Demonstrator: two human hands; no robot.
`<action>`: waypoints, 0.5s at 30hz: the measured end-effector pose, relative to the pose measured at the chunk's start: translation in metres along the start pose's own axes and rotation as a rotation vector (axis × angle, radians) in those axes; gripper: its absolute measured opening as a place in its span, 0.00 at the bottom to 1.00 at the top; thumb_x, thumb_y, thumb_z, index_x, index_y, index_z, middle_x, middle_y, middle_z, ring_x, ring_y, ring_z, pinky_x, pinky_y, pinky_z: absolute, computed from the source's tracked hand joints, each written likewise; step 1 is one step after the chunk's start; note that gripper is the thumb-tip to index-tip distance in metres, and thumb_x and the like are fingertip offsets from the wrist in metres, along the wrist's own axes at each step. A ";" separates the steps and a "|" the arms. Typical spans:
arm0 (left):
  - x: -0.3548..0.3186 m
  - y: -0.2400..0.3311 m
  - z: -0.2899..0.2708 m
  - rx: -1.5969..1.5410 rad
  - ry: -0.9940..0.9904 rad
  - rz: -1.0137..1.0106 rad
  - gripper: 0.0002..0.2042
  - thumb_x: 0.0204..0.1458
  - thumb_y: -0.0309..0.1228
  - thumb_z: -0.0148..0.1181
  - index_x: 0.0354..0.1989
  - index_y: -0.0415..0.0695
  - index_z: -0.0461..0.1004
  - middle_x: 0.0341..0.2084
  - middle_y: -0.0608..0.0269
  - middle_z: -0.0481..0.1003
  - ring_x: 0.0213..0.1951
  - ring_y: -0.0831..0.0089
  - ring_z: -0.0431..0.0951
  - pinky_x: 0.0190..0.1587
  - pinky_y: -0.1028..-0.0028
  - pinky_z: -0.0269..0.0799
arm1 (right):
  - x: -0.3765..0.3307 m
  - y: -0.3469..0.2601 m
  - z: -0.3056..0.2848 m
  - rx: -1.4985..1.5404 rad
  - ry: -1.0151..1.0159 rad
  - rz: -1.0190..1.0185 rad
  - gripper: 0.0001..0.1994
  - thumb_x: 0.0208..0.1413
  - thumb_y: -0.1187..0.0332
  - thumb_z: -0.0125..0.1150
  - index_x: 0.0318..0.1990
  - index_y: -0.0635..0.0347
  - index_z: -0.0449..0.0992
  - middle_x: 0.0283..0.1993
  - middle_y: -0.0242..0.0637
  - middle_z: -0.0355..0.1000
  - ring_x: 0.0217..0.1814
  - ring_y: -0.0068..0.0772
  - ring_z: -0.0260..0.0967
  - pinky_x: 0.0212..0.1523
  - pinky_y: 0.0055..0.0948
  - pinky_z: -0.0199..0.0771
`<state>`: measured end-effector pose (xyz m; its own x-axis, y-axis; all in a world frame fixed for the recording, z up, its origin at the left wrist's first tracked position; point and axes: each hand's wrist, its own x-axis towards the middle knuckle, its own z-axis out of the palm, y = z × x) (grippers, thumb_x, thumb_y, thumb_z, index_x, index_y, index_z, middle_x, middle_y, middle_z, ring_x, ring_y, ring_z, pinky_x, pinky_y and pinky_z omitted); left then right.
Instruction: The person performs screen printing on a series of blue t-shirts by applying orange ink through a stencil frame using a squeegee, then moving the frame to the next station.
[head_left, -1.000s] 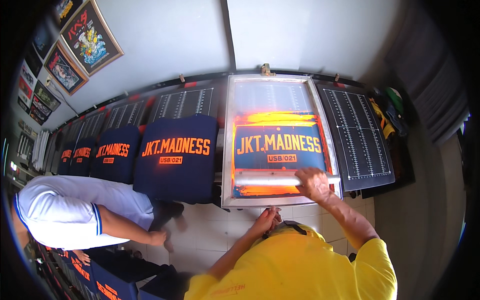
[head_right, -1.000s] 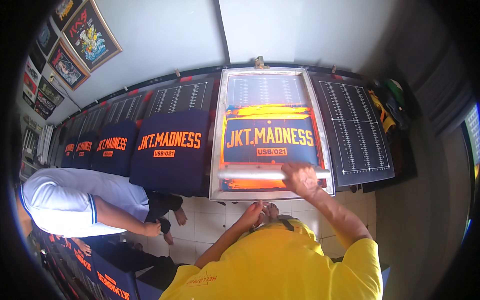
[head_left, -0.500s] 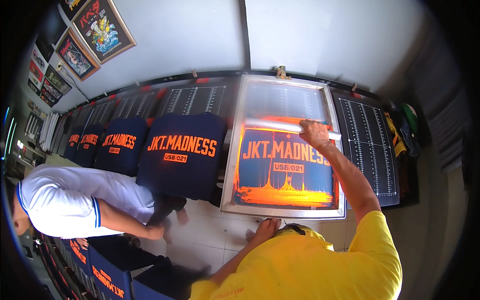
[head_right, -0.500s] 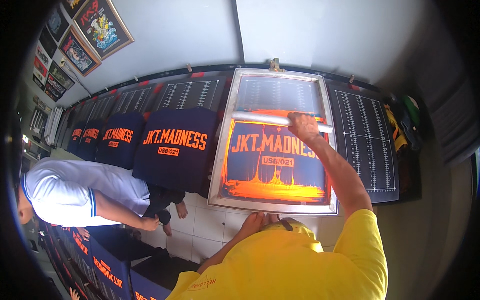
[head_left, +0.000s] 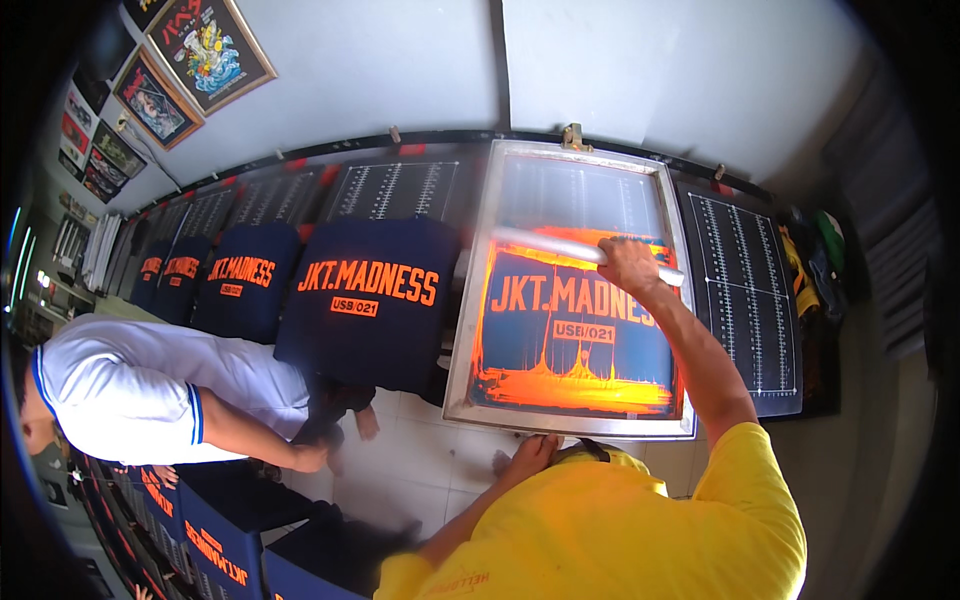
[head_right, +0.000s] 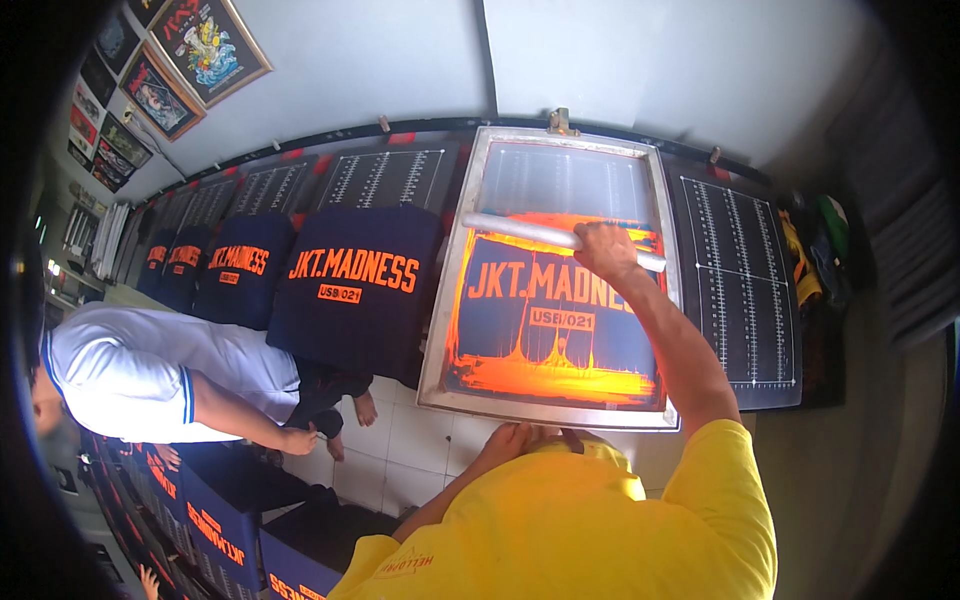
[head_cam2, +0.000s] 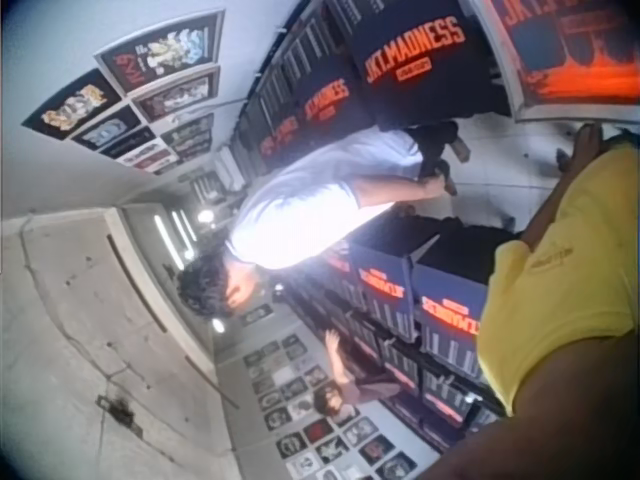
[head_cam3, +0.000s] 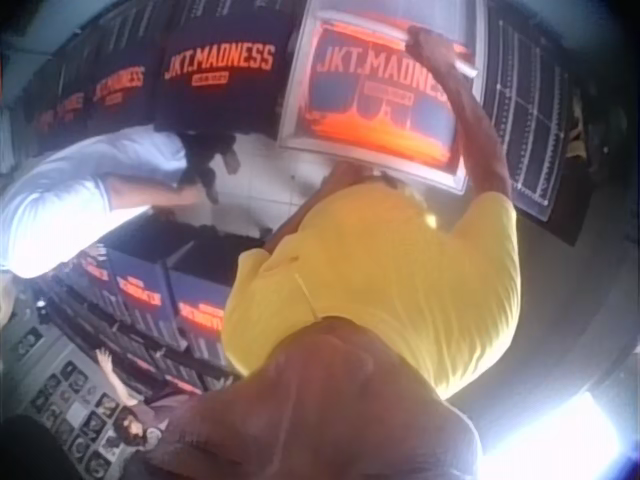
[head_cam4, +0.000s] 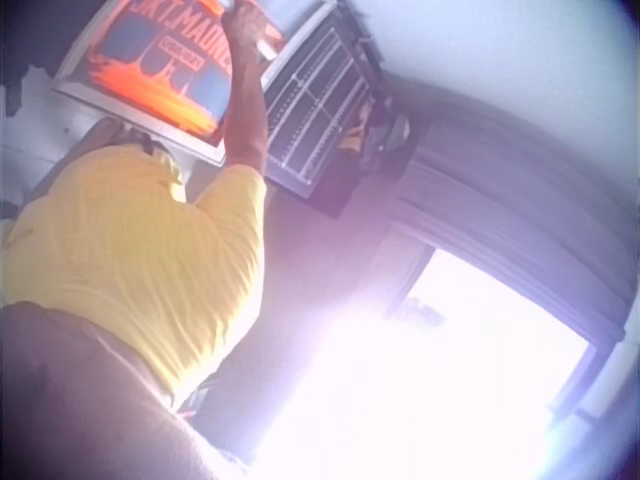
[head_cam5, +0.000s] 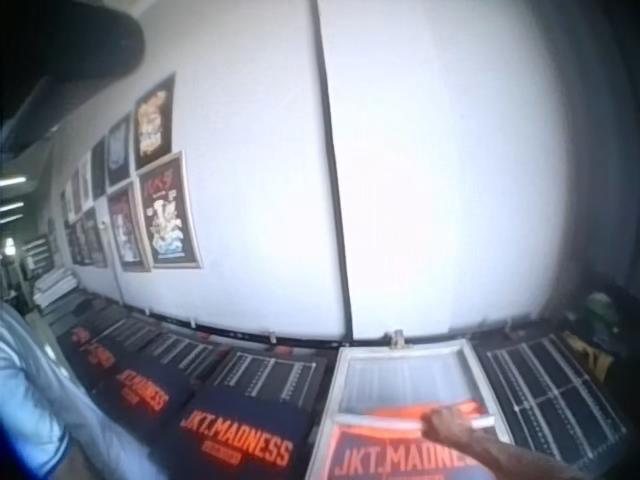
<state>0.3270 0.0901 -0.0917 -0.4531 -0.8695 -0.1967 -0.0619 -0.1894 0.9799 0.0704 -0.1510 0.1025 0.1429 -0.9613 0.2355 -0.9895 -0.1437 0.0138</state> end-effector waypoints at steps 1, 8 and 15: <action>0.000 0.000 -0.002 -0.009 -0.009 -0.045 0.21 0.67 0.43 0.44 0.27 0.40 0.68 0.18 0.67 0.65 0.23 0.75 0.64 0.29 0.70 0.62 | -0.001 -0.002 -0.004 0.011 -0.036 0.004 0.10 0.47 0.64 0.63 0.38 0.53 0.78 0.34 0.42 0.78 0.38 0.46 0.77 0.42 0.45 0.76; 0.005 -0.005 -0.006 0.037 -0.052 -0.081 0.21 0.67 0.44 0.45 0.29 0.38 0.70 0.18 0.63 0.68 0.23 0.71 0.66 0.30 0.68 0.64 | -0.062 -0.024 -0.008 0.018 -0.051 -0.142 0.09 0.47 0.62 0.65 0.34 0.53 0.77 0.33 0.37 0.77 0.36 0.44 0.77 0.38 0.43 0.78; 0.010 -0.018 -0.005 0.048 -0.003 -0.027 0.19 0.67 0.43 0.44 0.29 0.41 0.69 0.21 0.67 0.67 0.25 0.75 0.65 0.31 0.71 0.62 | -0.162 -0.039 -0.019 0.093 -0.031 -0.363 0.15 0.39 0.61 0.72 0.34 0.53 0.75 0.33 0.34 0.73 0.42 0.39 0.76 0.37 0.43 0.77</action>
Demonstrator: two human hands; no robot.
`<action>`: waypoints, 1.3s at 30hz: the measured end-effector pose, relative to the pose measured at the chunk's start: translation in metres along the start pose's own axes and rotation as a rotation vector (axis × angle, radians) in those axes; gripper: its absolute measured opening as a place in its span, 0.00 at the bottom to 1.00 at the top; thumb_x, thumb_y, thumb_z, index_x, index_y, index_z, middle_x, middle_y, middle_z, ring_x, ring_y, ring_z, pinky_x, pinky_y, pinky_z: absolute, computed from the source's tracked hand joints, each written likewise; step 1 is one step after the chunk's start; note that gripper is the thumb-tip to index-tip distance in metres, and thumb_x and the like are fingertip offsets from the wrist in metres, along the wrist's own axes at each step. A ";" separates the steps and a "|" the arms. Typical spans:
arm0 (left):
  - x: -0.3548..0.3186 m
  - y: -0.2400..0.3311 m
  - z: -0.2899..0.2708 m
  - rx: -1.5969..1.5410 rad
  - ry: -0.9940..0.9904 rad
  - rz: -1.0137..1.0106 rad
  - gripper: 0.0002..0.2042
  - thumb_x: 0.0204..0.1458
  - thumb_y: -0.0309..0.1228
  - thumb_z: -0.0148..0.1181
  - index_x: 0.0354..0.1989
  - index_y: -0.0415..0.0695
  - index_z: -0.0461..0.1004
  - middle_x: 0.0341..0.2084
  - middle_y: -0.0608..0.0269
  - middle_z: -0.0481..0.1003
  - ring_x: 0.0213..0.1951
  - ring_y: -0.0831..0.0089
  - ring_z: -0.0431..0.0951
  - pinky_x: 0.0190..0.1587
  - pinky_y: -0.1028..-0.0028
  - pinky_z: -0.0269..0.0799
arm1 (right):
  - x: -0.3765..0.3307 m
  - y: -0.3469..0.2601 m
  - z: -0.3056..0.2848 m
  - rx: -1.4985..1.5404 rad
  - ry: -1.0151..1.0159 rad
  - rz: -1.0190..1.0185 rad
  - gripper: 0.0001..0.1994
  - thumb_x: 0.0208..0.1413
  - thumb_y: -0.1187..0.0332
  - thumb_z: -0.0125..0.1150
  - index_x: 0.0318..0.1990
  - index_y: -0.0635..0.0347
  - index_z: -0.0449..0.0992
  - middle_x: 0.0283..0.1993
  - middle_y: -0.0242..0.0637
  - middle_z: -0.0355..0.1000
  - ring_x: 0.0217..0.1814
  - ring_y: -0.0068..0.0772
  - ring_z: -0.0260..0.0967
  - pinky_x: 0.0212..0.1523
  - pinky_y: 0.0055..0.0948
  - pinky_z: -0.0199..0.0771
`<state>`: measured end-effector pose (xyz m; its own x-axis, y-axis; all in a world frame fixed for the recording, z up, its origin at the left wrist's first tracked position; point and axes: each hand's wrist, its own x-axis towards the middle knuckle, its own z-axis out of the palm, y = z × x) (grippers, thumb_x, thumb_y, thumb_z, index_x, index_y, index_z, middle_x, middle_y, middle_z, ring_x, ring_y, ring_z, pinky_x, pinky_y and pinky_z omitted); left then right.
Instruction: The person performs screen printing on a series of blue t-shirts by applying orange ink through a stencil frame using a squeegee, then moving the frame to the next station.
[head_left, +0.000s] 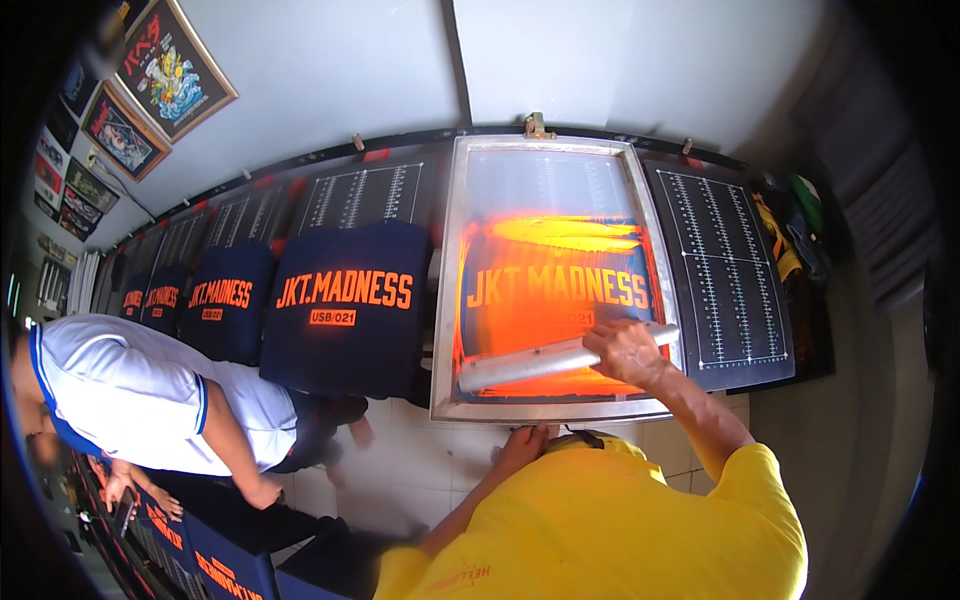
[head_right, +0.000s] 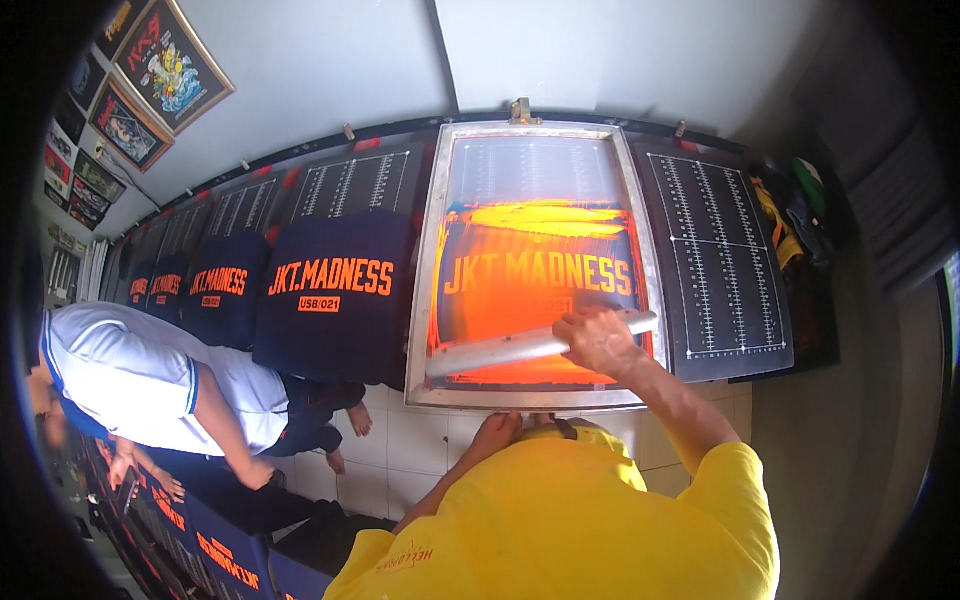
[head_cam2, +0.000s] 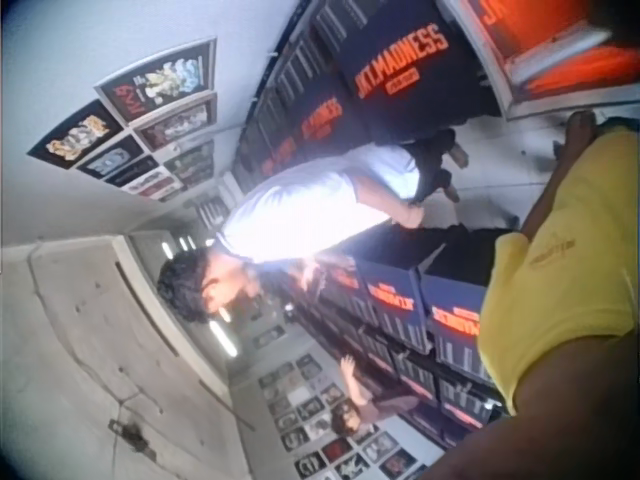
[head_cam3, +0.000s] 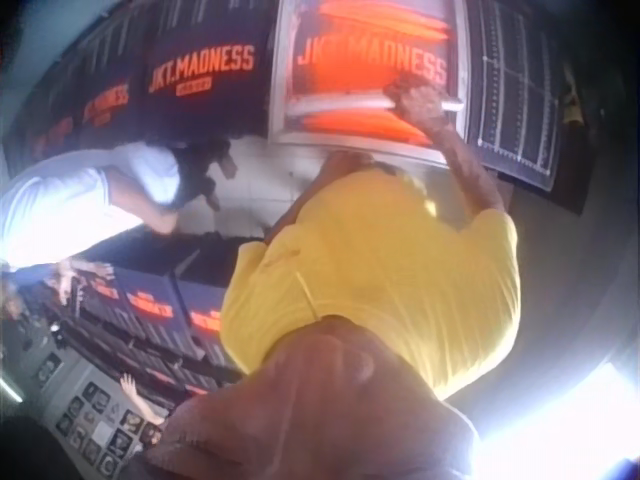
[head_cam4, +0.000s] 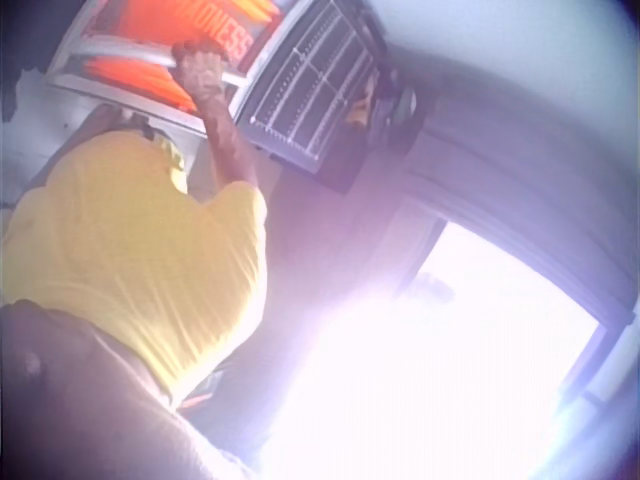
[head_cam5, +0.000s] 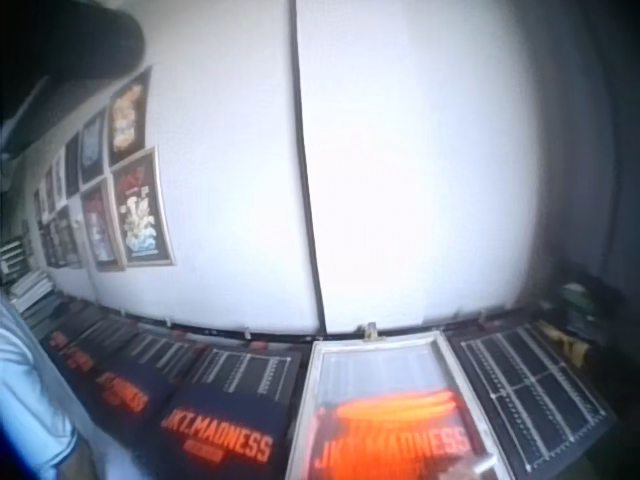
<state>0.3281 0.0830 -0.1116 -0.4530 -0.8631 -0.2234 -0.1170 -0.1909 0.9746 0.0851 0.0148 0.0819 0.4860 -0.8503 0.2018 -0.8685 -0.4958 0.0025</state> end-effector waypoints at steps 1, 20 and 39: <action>0.004 -0.013 -0.003 0.008 -0.014 -0.047 0.18 0.66 0.43 0.46 0.35 0.39 0.71 0.24 0.62 0.71 0.27 0.70 0.68 0.35 0.69 0.65 | -0.002 0.004 -0.002 0.000 -0.001 0.010 0.14 0.39 0.61 0.72 0.34 0.53 0.75 0.33 0.34 0.74 0.41 0.39 0.76 0.37 0.42 0.77; -0.014 0.040 -0.006 0.099 -0.033 -0.205 0.19 0.67 0.43 0.45 0.27 0.43 0.69 0.19 0.73 0.63 0.24 0.79 0.62 0.28 0.72 0.60 | 0.112 0.149 0.020 -0.159 0.142 0.269 0.08 0.48 0.63 0.64 0.36 0.51 0.77 0.33 0.37 0.78 0.37 0.42 0.78 0.39 0.42 0.77; -0.010 0.041 -0.007 0.106 -0.014 -0.072 0.23 0.66 0.45 0.44 0.22 0.43 0.66 0.16 0.73 0.62 0.21 0.81 0.59 0.26 0.74 0.57 | -0.064 -0.049 0.030 -0.051 0.273 0.160 0.09 0.40 0.71 0.60 0.32 0.57 0.72 0.34 0.36 0.70 0.38 0.38 0.72 0.36 0.35 0.75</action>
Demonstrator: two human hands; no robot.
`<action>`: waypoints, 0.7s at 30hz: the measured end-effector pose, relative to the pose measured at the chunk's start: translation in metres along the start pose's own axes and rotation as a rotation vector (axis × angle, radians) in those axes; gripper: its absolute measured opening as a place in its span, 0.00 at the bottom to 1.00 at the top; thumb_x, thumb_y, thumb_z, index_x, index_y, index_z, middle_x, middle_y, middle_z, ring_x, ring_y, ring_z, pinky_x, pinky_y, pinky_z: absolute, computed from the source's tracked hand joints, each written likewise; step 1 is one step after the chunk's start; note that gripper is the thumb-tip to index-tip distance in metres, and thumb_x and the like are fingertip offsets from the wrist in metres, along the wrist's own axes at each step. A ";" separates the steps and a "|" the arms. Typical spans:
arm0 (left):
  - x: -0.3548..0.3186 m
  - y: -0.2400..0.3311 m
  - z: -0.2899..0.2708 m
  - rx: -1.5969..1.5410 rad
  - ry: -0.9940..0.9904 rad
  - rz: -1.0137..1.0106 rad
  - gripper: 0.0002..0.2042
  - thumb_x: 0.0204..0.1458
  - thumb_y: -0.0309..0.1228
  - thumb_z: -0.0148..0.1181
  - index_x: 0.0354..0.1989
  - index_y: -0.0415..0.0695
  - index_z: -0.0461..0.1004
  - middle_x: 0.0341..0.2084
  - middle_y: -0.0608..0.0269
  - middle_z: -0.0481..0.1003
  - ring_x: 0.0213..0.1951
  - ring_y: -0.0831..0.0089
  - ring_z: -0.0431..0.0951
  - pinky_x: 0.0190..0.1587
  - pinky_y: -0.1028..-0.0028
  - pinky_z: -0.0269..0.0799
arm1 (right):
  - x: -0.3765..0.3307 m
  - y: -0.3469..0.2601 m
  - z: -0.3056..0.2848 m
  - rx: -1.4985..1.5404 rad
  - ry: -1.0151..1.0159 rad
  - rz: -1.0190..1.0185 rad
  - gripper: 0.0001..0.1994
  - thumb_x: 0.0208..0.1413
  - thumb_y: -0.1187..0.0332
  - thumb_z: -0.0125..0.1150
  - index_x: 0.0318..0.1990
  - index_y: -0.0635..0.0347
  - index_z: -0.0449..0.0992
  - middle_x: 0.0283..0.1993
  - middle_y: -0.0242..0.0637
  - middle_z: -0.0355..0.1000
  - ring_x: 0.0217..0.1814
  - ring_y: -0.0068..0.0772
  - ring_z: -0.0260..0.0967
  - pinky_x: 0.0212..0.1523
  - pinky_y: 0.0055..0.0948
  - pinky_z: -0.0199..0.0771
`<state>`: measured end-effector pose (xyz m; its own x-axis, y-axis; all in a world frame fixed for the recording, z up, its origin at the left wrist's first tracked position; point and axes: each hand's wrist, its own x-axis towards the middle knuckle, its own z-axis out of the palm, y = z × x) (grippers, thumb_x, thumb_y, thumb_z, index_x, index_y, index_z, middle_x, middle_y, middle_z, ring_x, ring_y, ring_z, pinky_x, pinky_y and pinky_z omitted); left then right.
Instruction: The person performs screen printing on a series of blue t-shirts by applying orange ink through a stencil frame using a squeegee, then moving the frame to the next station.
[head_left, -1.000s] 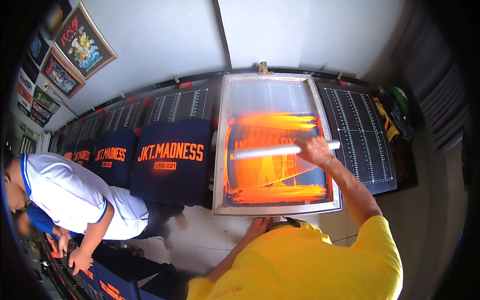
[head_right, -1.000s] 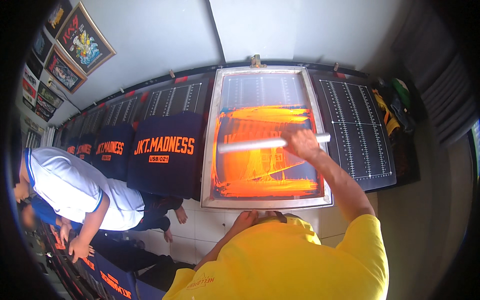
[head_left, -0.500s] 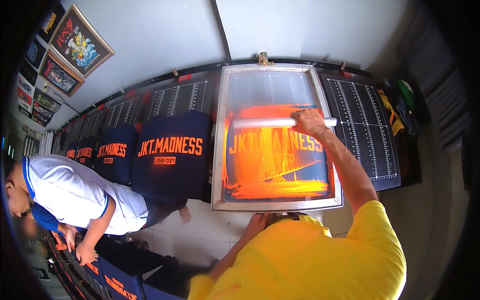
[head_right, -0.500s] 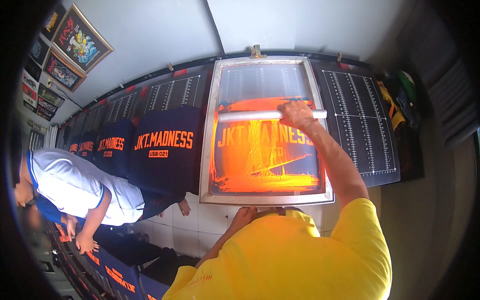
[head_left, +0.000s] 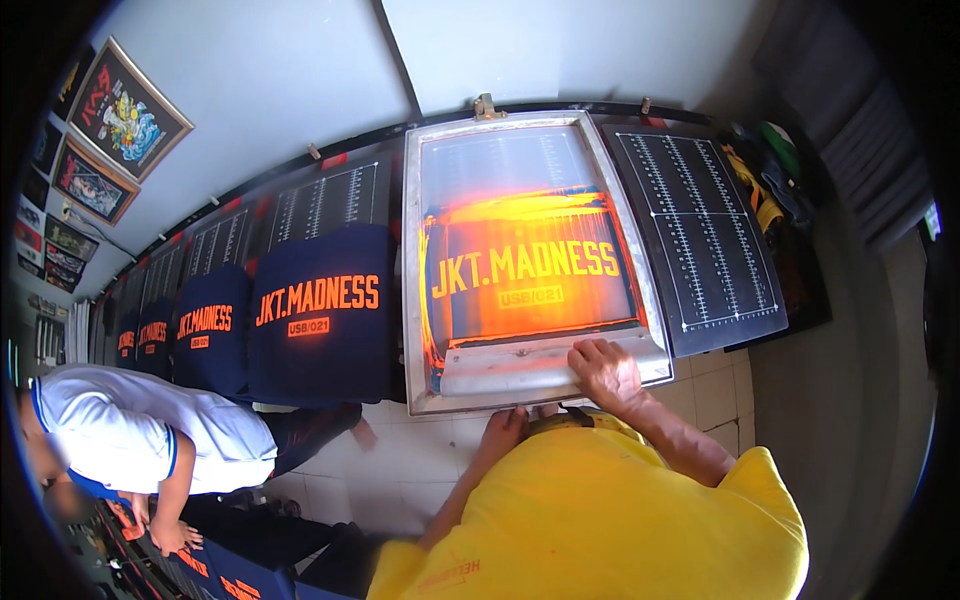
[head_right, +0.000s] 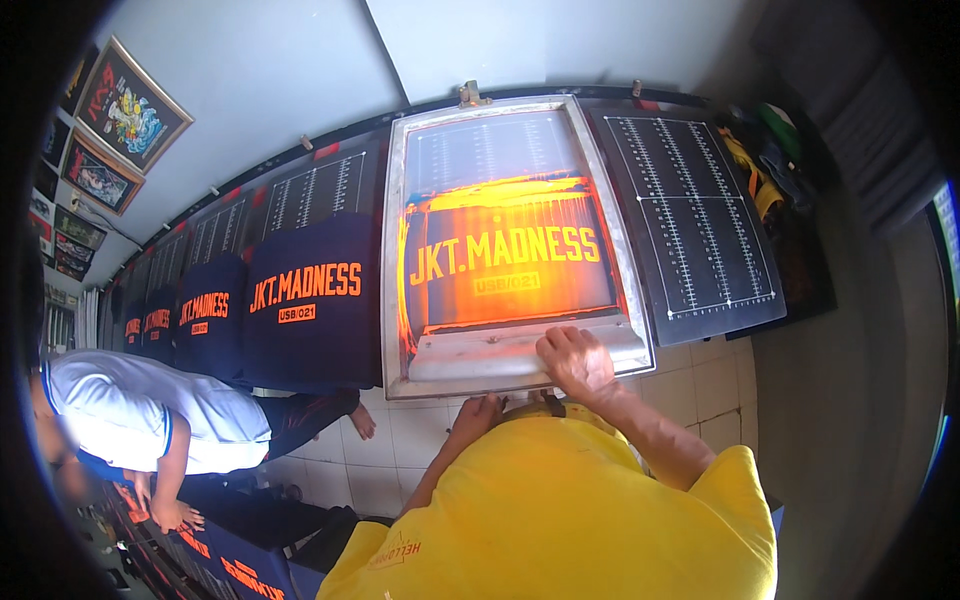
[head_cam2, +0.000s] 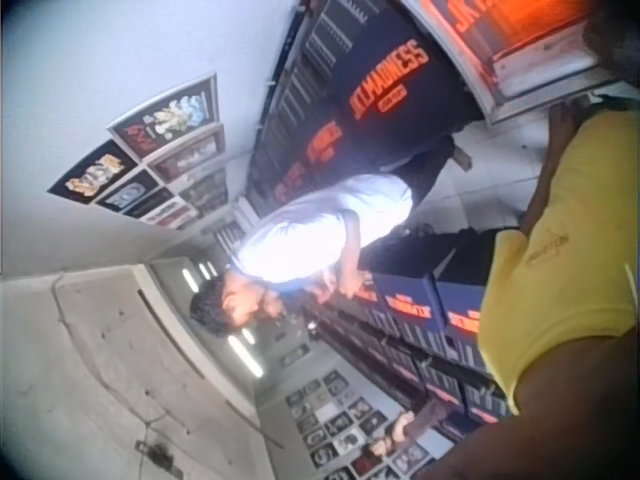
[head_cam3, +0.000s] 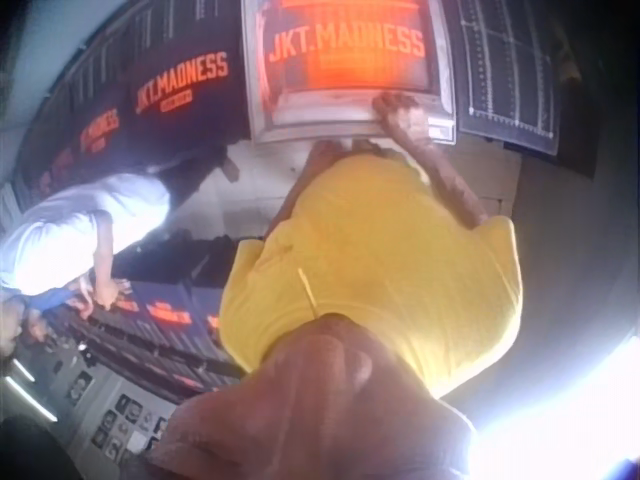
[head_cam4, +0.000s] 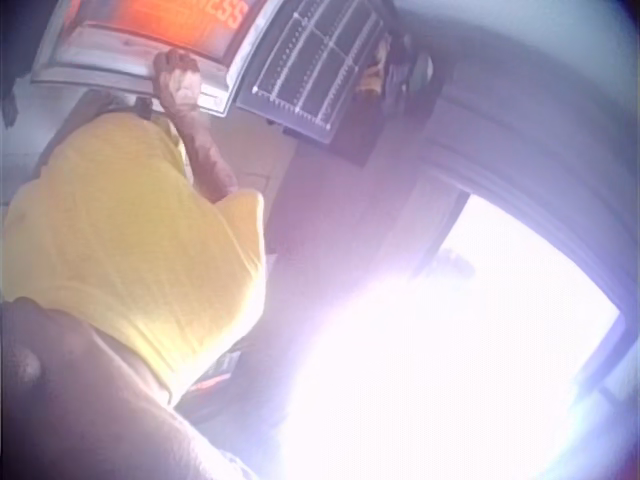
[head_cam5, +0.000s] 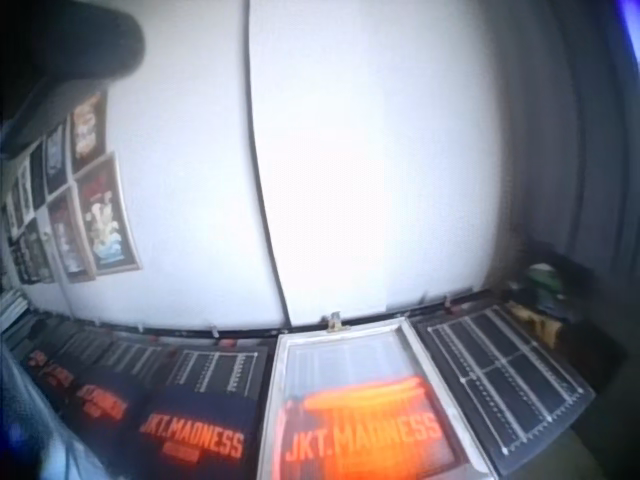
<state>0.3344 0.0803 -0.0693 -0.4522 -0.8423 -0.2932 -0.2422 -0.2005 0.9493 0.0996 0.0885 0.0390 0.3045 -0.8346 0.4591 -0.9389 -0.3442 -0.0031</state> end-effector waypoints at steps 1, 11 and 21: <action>0.001 0.003 -0.001 0.019 -0.012 0.015 0.22 0.66 0.45 0.44 0.22 0.43 0.66 0.16 0.73 0.62 0.21 0.81 0.59 0.26 0.74 0.58 | -0.007 -0.006 0.001 -0.019 -0.005 0.012 0.09 0.40 0.71 0.59 0.33 0.57 0.72 0.36 0.37 0.70 0.41 0.38 0.72 0.37 0.35 0.75; 0.015 -0.023 -0.011 -0.101 -0.135 -0.043 0.16 0.66 0.38 0.46 0.26 0.45 0.64 0.16 0.75 0.58 0.18 0.82 0.56 0.21 0.76 0.54 | -0.032 -0.020 0.009 0.024 -0.194 0.082 0.29 0.38 0.53 0.72 0.45 0.61 0.71 0.51 0.41 0.66 0.57 0.43 0.64 0.53 0.41 0.68; -0.002 -0.001 -0.030 0.347 -0.247 0.175 0.13 0.62 0.37 0.53 0.36 0.38 0.75 0.23 0.63 0.73 0.26 0.76 0.71 0.31 0.72 0.68 | -0.035 -0.009 -0.008 0.223 -0.041 0.169 0.25 0.46 0.53 0.70 0.47 0.60 0.72 0.52 0.45 0.68 0.58 0.48 0.65 0.55 0.47 0.68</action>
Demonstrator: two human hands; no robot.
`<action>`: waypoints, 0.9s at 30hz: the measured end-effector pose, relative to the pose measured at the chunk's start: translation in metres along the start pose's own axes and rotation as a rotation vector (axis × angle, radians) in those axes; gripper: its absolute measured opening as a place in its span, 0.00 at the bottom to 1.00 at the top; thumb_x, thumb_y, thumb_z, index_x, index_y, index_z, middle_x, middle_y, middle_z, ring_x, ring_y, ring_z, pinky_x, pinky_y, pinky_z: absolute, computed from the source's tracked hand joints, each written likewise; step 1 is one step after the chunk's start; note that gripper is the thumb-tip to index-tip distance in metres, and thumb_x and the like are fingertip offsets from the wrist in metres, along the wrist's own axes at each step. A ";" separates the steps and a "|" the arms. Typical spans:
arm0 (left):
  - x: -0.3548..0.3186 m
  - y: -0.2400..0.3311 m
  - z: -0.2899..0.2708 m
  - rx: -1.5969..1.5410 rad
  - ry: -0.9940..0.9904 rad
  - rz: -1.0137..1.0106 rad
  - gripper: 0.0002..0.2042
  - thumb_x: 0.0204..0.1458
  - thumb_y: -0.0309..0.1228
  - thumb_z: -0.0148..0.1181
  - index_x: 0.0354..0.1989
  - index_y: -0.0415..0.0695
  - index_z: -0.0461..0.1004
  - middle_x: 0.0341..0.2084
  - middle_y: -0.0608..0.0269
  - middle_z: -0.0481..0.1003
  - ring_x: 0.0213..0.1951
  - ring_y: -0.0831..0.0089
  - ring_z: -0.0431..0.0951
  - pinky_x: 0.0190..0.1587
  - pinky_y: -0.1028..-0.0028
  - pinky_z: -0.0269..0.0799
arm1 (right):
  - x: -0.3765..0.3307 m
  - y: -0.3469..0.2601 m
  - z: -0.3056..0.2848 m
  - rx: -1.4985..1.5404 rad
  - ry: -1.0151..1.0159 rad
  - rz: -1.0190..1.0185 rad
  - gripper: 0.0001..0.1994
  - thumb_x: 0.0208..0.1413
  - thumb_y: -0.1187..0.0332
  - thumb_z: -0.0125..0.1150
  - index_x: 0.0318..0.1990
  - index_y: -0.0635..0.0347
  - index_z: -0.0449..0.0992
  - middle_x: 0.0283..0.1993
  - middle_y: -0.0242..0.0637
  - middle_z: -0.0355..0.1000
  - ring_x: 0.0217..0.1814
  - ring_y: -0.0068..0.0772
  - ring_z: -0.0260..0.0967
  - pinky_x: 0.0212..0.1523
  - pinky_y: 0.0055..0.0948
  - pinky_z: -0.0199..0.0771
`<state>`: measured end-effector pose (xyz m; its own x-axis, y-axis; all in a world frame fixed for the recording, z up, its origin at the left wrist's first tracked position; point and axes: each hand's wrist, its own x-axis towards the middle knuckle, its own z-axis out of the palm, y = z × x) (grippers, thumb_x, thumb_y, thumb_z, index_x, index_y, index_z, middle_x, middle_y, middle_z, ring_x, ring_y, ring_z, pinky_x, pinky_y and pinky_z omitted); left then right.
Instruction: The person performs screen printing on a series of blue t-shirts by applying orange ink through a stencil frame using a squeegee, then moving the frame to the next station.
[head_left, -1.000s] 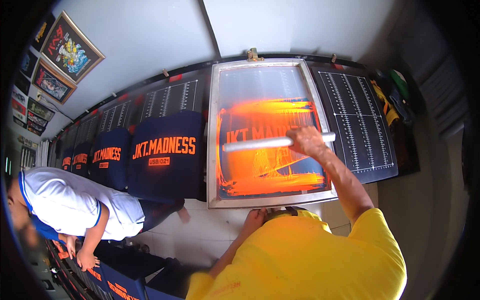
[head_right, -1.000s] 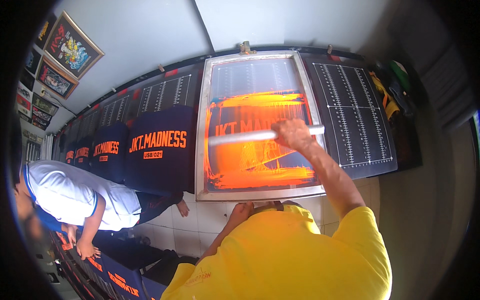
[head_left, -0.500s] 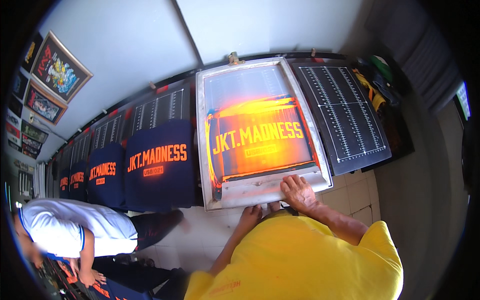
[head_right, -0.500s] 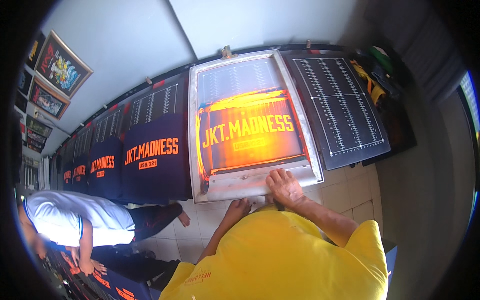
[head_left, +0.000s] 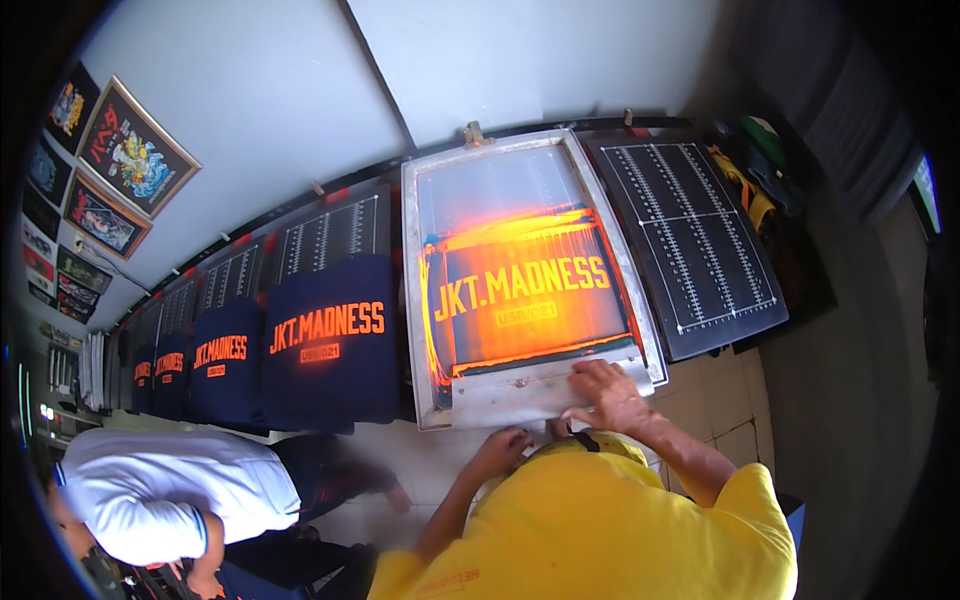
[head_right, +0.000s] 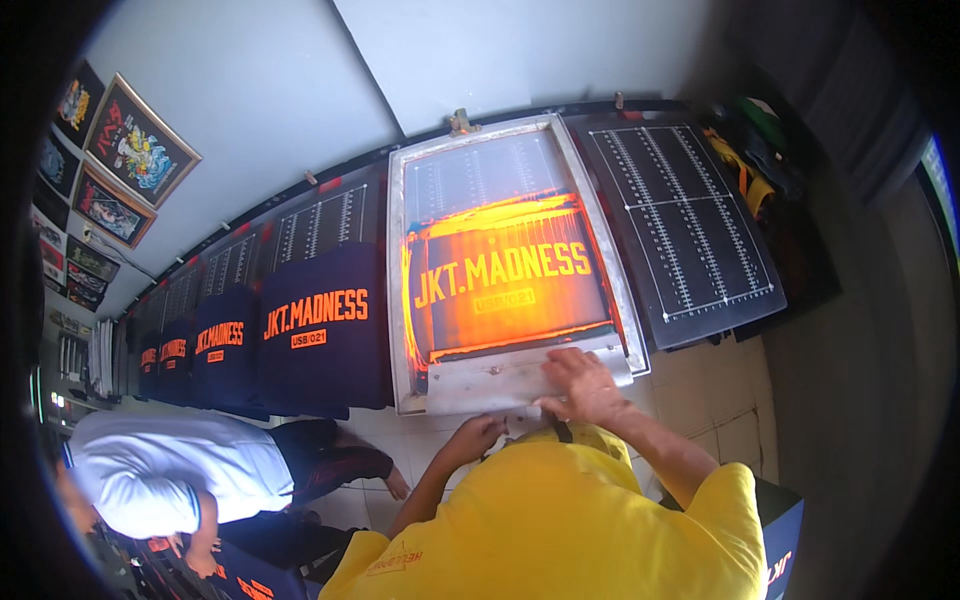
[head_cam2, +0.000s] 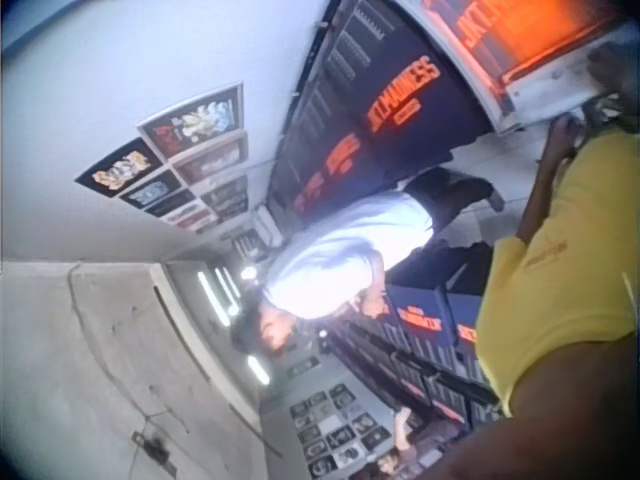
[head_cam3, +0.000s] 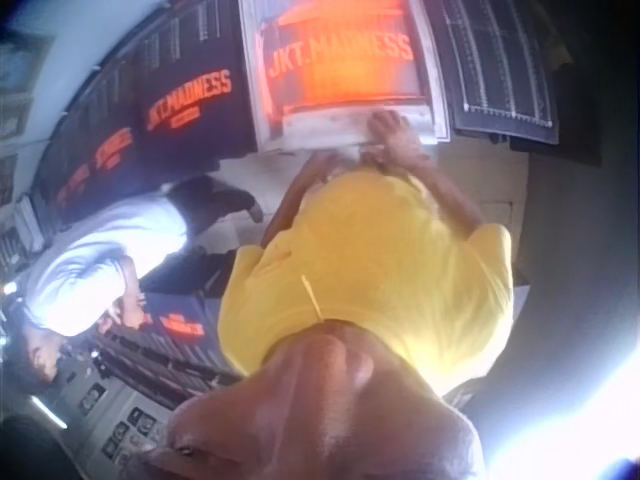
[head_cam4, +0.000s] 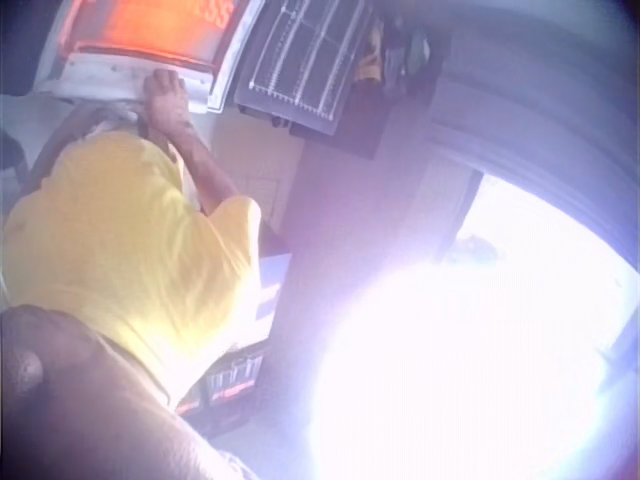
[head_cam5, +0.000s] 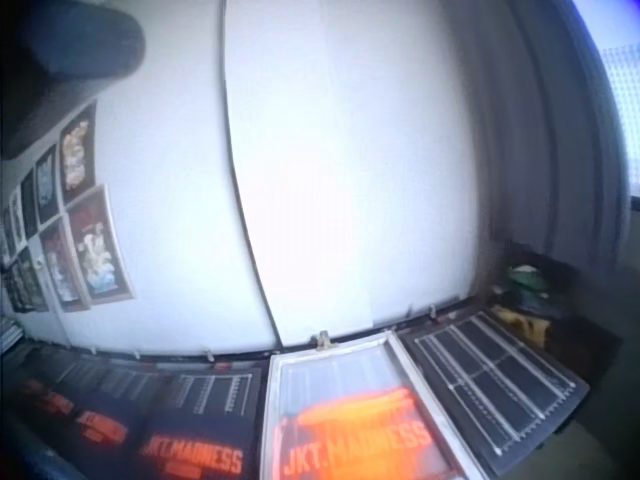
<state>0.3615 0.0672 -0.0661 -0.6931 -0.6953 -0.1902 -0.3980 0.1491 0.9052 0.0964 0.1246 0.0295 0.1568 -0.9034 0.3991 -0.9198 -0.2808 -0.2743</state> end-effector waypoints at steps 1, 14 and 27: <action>-0.012 -0.002 -0.006 0.053 0.024 0.126 0.12 0.62 0.37 0.54 0.38 0.39 0.75 0.22 0.67 0.71 0.23 0.80 0.69 0.28 0.76 0.66 | -0.001 0.015 0.002 0.019 0.093 0.053 0.23 0.48 0.55 0.69 0.47 0.60 0.73 0.52 0.46 0.69 0.57 0.49 0.66 0.56 0.47 0.68; -0.021 -0.025 -0.144 0.627 0.828 0.090 0.13 0.59 0.30 0.54 0.46 0.32 0.75 0.35 0.46 0.79 0.38 0.59 0.80 0.43 0.68 0.74 | -0.011 0.149 0.025 0.393 0.438 0.724 0.13 0.59 0.73 0.51 0.48 0.69 0.75 0.41 0.52 0.78 0.44 0.44 0.77 0.47 0.34 0.73; -0.009 -0.039 -0.150 0.270 0.822 -0.097 0.14 0.53 0.30 0.60 0.43 0.32 0.79 0.36 0.42 0.80 0.38 0.60 0.83 0.46 0.69 0.75 | -0.007 0.154 0.038 0.384 0.595 0.827 0.11 0.56 0.72 0.56 0.42 0.70 0.80 0.34 0.48 0.80 0.36 0.34 0.78 0.41 0.30 0.75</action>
<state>0.4737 -0.0378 -0.0428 -0.0365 -0.9852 0.1675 -0.6336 0.1525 0.7585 -0.0326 0.0753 -0.0484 -0.7537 -0.5867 0.2962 -0.4700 0.1660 -0.8669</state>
